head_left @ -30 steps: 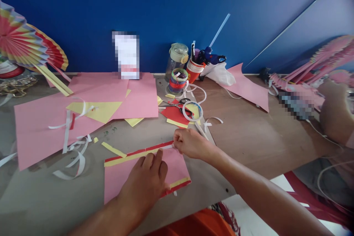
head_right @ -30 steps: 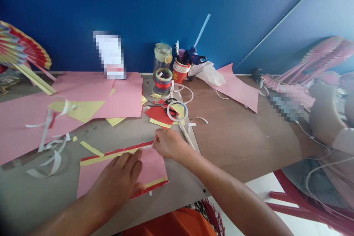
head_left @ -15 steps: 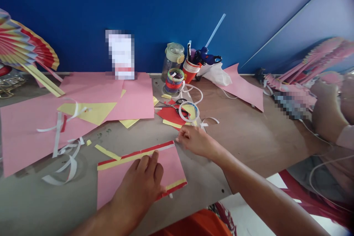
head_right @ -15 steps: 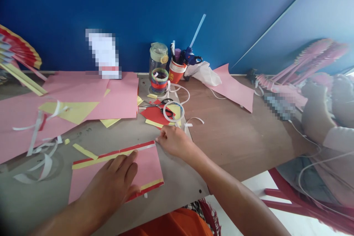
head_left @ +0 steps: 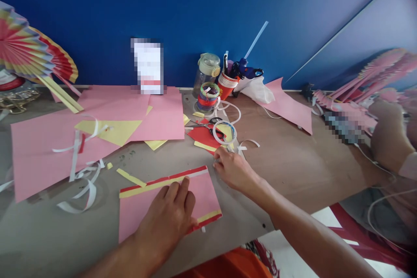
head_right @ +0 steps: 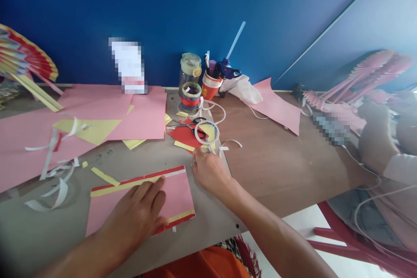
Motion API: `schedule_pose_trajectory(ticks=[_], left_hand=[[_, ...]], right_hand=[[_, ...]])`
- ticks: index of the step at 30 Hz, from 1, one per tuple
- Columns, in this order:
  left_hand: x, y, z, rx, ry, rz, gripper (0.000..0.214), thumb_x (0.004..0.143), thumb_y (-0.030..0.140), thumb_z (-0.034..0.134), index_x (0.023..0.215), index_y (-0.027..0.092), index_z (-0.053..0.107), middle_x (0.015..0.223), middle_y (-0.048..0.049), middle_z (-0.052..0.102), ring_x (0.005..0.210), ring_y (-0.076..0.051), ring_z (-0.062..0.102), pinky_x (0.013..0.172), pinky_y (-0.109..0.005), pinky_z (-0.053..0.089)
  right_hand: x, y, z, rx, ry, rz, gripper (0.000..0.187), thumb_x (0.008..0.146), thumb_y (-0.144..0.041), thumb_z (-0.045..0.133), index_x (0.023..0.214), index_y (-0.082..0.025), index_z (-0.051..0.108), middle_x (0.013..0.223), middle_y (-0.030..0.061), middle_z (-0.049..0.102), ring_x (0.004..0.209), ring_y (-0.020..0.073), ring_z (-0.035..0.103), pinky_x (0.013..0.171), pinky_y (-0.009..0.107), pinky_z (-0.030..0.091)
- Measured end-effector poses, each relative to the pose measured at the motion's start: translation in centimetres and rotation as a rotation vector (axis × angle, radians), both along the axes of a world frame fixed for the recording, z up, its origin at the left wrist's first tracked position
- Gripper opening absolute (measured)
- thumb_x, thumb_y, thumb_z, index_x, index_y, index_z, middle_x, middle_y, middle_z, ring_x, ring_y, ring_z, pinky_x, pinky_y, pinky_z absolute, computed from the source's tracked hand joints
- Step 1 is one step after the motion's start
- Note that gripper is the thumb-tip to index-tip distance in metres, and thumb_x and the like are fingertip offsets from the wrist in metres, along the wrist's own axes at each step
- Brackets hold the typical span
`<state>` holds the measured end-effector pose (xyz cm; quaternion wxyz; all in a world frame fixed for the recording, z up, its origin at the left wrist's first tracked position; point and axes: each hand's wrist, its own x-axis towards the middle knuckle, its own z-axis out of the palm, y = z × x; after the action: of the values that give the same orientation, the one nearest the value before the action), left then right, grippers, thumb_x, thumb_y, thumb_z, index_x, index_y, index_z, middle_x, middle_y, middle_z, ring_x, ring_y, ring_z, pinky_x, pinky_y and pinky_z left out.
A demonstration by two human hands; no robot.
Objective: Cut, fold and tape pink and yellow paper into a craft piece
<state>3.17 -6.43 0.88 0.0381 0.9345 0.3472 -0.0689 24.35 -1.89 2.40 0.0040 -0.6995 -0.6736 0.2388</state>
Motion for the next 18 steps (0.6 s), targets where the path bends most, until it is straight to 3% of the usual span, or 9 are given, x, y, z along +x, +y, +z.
schedule_pose_trajectory(ticks=[3,6,9,14,18], left_hand=[[-0.2,0.0,-0.1,0.019,-0.016,-0.011,0.044,0.083,0.048,0.063,0.109,0.012,0.064,0.132,-0.021,0.057,0.102,-0.031,0.059,0.082,-0.043,0.049],[-0.4,0.0,0.0,0.002,-0.061,0.01,0.04,0.084,0.046,0.063,0.108,0.014,0.064,0.131,-0.0185,0.058,0.106,-0.031,0.057,0.087,-0.044,0.046],[-0.7,0.1,0.3,-0.028,-0.157,0.045,0.028,0.085,0.04,0.064,0.101,0.016,0.065,0.128,-0.0148,0.06,0.105,-0.029,0.057,0.09,-0.045,0.045],[-1.4,1.3,0.7,-0.004,-0.402,0.117,0.014,0.092,0.025,0.051,0.089,0.017,0.062,0.108,-0.0103,0.066,0.095,-0.023,0.06,0.085,-0.039,0.048],[-1.7,2.8,0.7,0.028,-0.471,0.251,0.016,0.092,0.019,0.046,0.097,0.017,0.061,0.104,-0.0087,0.065,0.096,-0.022,0.058,0.087,-0.038,0.047]], right_hand=[[-0.3,-0.8,0.4,0.15,0.139,0.033,0.021,0.087,-0.018,0.046,0.104,-0.018,0.06,0.087,0.0041,0.067,0.083,0.0189,0.057,0.07,0.027,0.039],[-1.4,-1.3,0.4,0.295,0.174,0.248,0.025,0.086,-0.014,0.049,0.107,-0.018,0.062,0.105,0.008,0.064,0.1,0.0217,0.052,0.086,0.032,0.039],[-2.4,-1.2,-0.1,0.264,0.083,0.339,0.025,0.083,-0.014,0.055,0.107,-0.017,0.062,0.117,0.0109,0.056,0.107,0.025,0.046,0.087,0.037,0.038],[-2.9,-0.4,-0.9,0.234,0.074,0.339,0.014,0.08,-0.01,0.058,0.092,-0.015,0.063,0.108,0.01,0.054,0.101,0.0228,0.045,0.088,0.034,0.037],[-2.7,-0.2,-1.7,0.254,0.139,0.332,0.015,0.078,-0.004,0.053,0.084,-0.015,0.063,0.103,0.0088,0.055,0.099,0.0215,0.046,0.086,0.032,0.037]])
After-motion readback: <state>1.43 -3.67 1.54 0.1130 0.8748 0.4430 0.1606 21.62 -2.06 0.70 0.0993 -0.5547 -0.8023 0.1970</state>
